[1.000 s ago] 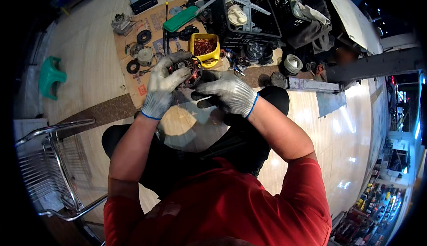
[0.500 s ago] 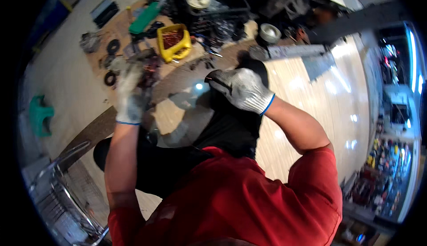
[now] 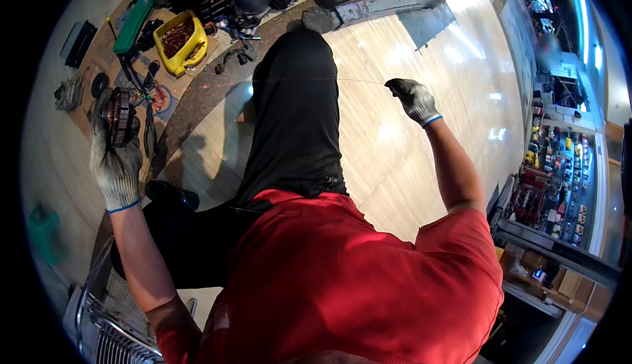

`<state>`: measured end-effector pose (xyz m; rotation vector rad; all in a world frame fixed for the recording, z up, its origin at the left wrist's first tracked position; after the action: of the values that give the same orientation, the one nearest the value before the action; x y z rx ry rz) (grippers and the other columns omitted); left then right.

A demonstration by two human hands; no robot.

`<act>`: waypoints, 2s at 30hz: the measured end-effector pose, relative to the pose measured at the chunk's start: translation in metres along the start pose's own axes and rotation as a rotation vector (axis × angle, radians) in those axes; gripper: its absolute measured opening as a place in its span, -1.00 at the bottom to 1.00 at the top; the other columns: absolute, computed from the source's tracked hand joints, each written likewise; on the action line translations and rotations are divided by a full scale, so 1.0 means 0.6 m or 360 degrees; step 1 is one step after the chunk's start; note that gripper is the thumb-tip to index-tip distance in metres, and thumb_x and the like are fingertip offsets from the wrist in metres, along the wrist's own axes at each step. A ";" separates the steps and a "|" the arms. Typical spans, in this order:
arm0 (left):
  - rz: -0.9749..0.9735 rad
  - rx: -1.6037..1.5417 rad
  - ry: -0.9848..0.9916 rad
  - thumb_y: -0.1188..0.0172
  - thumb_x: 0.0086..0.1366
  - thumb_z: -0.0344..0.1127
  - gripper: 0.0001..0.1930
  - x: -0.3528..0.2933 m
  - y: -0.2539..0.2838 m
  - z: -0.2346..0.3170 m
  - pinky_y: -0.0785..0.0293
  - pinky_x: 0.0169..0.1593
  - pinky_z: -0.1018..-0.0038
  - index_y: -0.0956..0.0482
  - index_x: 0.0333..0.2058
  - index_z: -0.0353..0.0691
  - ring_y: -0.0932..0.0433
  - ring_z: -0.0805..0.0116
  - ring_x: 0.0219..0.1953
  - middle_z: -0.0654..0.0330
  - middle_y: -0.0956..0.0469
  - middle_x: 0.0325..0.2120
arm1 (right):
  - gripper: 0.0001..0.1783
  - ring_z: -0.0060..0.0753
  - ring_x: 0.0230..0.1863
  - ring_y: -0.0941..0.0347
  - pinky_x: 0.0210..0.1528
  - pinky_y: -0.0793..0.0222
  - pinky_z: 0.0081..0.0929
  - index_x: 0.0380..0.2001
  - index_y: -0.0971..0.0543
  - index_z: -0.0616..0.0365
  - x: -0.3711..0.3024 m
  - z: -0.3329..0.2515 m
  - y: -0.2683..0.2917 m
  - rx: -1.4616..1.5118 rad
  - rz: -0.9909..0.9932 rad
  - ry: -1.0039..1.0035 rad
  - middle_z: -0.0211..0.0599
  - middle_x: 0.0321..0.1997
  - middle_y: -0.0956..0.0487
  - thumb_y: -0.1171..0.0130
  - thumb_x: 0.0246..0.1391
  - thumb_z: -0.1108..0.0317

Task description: The person winds a thin copper wire around a motor stator core by hand, pulling the wire tight through each slot.

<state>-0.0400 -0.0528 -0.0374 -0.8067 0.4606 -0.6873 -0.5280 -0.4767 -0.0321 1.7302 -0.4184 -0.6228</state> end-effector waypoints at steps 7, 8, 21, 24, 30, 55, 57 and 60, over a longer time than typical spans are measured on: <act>-0.0209 0.0074 0.0025 -0.10 0.36 -0.18 -0.46 -0.023 -0.044 0.001 -0.28 0.32 0.21 -0.30 0.26 -0.22 -0.38 0.14 0.23 0.06 -0.39 0.20 | -0.74 -0.18 -0.16 -0.60 -0.11 -0.48 -0.32 -0.07 -0.63 0.01 0.002 0.015 -0.056 0.0420 -0.0122 -0.0140 -0.15 -0.17 -0.66 -0.04 0.25 0.31; -0.0016 0.0163 0.0044 -0.15 0.33 -0.14 -0.43 -0.032 -0.053 0.002 -0.29 0.31 0.20 -0.31 0.26 -0.18 -0.39 0.15 0.22 0.09 -0.40 0.20 | -0.73 -0.25 -0.11 -0.61 -0.07 -0.47 -0.35 -0.06 -0.63 0.06 0.004 -0.004 -0.044 0.0504 -0.0244 -0.0223 -0.14 -0.13 -0.67 -0.05 0.28 0.26; 0.0052 0.0343 -0.0034 -0.26 0.23 -0.27 -0.49 -0.036 -0.091 -0.001 -0.54 0.09 0.34 -0.38 0.09 -0.39 -0.57 0.23 0.00 0.01 -0.52 -0.03 | -0.42 -0.16 0.13 -0.49 0.16 -0.39 -0.30 0.26 -0.37 0.16 0.161 -0.398 0.241 0.0960 0.0253 0.0401 0.05 0.17 -0.51 -0.19 0.19 0.25; -0.0015 0.0460 0.0016 -0.28 0.23 -0.26 -0.50 -0.034 -0.110 -0.001 -0.56 0.06 0.37 -0.40 0.08 -0.36 -0.59 0.26 -0.04 0.05 -0.54 -0.04 | -0.23 -0.03 0.06 -0.54 0.09 -0.45 -0.29 0.27 -0.34 0.18 0.184 -0.558 0.196 0.0704 -0.0354 0.0623 0.15 0.08 -0.55 -0.26 0.08 0.01; -0.0137 0.0625 0.0111 -0.25 0.22 -0.29 -0.49 -0.028 -0.121 0.000 -0.56 0.07 0.33 -0.40 0.09 -0.40 -0.59 0.25 -0.05 0.04 -0.55 -0.07 | -0.57 -0.13 -0.33 -0.60 -0.25 -0.50 -0.26 0.02 -0.56 0.14 0.237 -0.654 0.094 0.1037 -0.0928 0.0760 -0.03 -0.32 -0.63 -0.15 0.19 0.10; 0.0575 0.0087 -0.0198 -0.14 0.33 -0.48 -0.67 -0.004 -0.078 -0.021 -0.65 -0.09 0.36 -0.41 0.06 -0.35 -0.61 0.20 -0.07 -0.02 -0.55 -0.05 | -0.89 -0.23 -0.67 -0.51 -0.70 -0.38 -0.31 -0.40 -0.53 0.05 0.124 -0.585 0.049 -0.0564 0.0606 0.1174 -0.30 -0.65 -0.49 -0.11 -0.07 0.35; 0.0626 -0.0005 -0.0147 -0.13 0.33 -0.49 -0.67 -0.010 -0.095 -0.017 -0.67 -0.11 0.34 -0.40 0.06 -0.35 -0.61 0.17 -0.06 -0.02 -0.54 -0.05 | -0.85 -0.25 -0.55 -0.54 -0.56 -0.43 -0.32 -0.37 -0.55 0.07 0.127 -0.568 0.047 -0.0504 0.0516 0.1020 -0.30 -0.59 -0.51 -0.13 -0.02 0.29; 0.0784 0.0095 -0.0137 -0.12 0.34 -0.48 -0.66 -0.019 -0.113 -0.006 -0.66 -0.09 0.34 -0.39 0.07 -0.36 -0.61 0.18 -0.05 -0.01 -0.54 -0.05 | -0.63 -0.14 -0.14 -0.56 -0.12 -0.48 -0.23 -0.14 -0.55 0.14 0.126 -0.558 0.072 -0.0225 0.0117 0.0855 -0.14 -0.28 -0.58 -0.18 0.05 0.14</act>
<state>-0.0757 -0.0805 0.0144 -0.6290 0.5331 -0.2074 -0.2623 -0.2715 0.0516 1.6588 -0.0564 -0.1155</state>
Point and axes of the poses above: each hand's wrist, its own x-axis towards the middle knuckle, its own y-axis out of the back of the hand, z = x × y, the point moved 1 cm from there along x, towards the middle knuckle
